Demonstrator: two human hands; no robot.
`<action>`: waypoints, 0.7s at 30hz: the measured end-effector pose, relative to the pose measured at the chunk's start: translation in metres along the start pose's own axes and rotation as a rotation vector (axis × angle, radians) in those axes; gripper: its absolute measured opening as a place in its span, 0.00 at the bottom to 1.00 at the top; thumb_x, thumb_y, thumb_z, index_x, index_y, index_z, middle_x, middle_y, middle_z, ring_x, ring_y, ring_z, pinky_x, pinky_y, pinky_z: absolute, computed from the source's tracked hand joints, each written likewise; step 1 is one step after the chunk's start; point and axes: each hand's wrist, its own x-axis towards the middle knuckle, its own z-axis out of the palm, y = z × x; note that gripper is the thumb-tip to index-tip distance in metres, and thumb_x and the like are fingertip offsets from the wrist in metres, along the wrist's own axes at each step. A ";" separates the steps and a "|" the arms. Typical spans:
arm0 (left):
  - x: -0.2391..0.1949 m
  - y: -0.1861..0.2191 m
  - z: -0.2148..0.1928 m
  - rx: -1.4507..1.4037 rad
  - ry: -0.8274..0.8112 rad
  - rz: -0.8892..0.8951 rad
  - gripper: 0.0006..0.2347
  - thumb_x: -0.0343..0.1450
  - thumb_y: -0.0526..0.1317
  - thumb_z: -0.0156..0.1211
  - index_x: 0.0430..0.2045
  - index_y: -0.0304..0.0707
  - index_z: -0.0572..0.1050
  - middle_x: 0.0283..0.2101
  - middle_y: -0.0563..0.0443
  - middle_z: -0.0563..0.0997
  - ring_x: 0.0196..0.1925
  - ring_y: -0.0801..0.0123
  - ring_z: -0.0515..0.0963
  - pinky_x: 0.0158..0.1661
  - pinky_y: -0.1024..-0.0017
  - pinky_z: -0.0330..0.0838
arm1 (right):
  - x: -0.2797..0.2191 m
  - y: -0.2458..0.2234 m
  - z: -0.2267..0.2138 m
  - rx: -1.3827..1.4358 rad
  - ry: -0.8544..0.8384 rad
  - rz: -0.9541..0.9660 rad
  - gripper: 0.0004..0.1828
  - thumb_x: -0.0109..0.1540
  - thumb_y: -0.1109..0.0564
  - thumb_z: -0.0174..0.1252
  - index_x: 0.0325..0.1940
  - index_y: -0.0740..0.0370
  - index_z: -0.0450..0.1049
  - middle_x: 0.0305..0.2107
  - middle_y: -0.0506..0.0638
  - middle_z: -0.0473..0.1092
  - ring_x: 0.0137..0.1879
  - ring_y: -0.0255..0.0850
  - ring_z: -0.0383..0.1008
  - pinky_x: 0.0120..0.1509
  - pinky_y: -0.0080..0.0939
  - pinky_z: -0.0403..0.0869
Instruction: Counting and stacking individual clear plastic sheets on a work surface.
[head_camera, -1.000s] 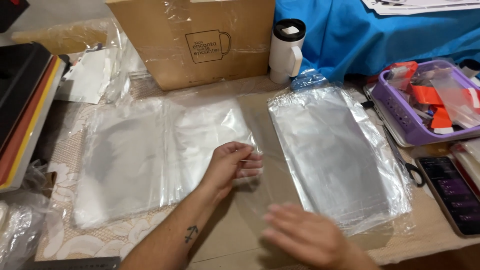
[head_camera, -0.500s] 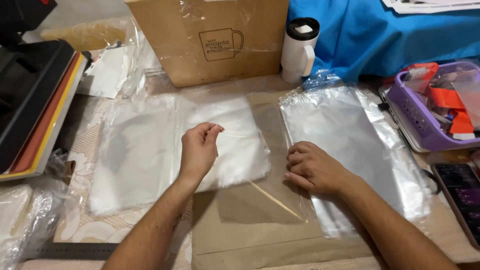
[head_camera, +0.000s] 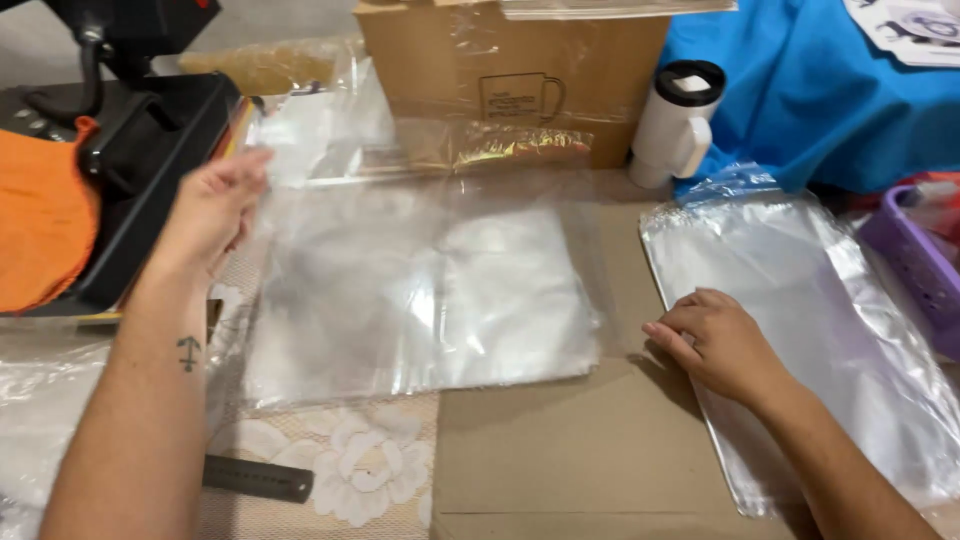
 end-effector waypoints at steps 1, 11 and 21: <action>-0.001 -0.022 -0.008 0.002 0.012 0.002 0.11 0.76 0.35 0.54 0.52 0.42 0.76 0.10 0.58 0.64 0.06 0.82 0.60 0.08 0.84 0.49 | 0.005 -0.013 -0.005 -0.001 0.002 -0.012 0.24 0.66 0.39 0.49 0.27 0.54 0.81 0.24 0.49 0.80 0.53 0.43 0.78 0.76 0.51 0.64; -0.013 -0.183 -0.025 -0.005 -0.043 -0.411 0.17 0.74 0.40 0.60 0.57 0.35 0.70 0.09 0.48 0.64 0.02 0.68 0.61 0.03 0.73 0.51 | 0.039 -0.089 0.000 0.412 -0.165 0.428 0.31 0.63 0.44 0.57 0.67 0.59 0.67 0.38 0.60 0.82 0.50 0.58 0.80 0.59 0.56 0.73; -0.027 -0.118 -0.021 -0.059 -0.149 -0.487 0.42 0.65 0.23 0.62 0.73 0.36 0.42 0.41 0.30 0.76 0.26 0.46 0.81 0.27 0.54 0.82 | 0.040 -0.084 0.019 0.367 -0.040 0.445 0.23 0.61 0.53 0.62 0.59 0.60 0.75 0.29 0.56 0.80 0.39 0.51 0.80 0.48 0.49 0.75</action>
